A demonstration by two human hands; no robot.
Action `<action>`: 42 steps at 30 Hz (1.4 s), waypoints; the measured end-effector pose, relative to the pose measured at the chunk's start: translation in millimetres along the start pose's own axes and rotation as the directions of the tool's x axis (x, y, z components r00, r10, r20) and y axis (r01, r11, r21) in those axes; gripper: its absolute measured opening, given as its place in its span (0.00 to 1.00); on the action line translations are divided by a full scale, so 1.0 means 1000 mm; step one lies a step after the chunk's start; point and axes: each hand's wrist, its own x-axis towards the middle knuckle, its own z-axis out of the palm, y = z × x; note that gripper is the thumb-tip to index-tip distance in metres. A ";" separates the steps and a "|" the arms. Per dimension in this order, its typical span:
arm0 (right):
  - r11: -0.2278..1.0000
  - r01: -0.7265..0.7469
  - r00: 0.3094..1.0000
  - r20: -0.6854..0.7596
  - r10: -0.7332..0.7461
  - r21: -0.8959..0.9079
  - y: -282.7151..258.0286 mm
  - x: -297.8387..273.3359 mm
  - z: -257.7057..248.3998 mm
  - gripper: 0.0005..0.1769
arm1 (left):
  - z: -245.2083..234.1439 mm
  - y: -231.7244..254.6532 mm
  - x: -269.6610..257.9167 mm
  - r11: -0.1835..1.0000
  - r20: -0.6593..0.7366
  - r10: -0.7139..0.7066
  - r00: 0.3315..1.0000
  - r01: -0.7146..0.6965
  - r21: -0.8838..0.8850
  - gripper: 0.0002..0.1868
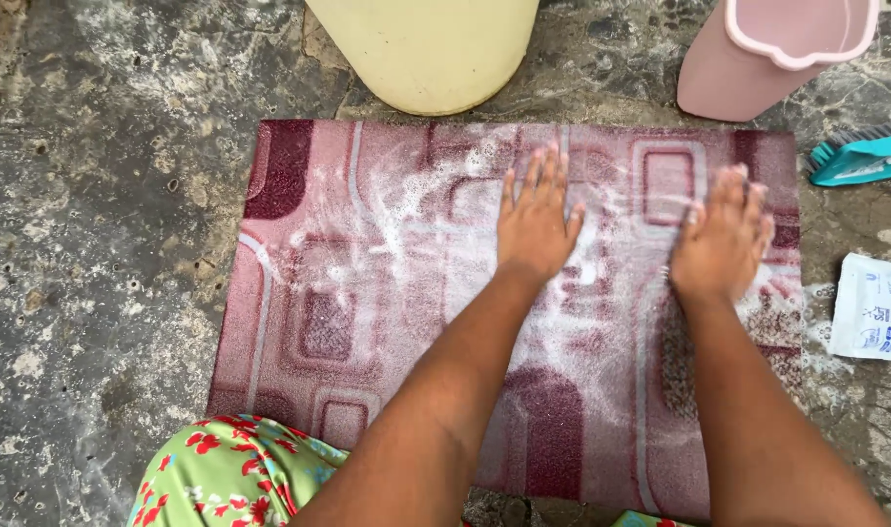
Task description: Washing a small rug or mat by hand and with a brush on a concrete floor.
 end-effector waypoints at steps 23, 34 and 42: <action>0.911 0.332 0.924 0.280 -0.261 -0.246 -0.101 -0.175 0.068 0.34 | -0.065 -0.095 -0.192 0.998 0.246 0.056 0.968 -0.055 -0.012 0.39; 1.000 0.013 0.981 -0.195 -0.009 0.016 -0.126 -0.233 0.081 0.36 | -0.033 -0.123 -0.236 0.805 -0.149 -0.593 0.791 0.589 -0.075 0.37; 0.998 -0.038 0.996 -0.083 0.033 -0.055 -0.136 -0.197 0.081 0.34 | -0.061 -0.135 -0.230 0.920 0.056 -0.370 0.927 0.374 -0.116 0.36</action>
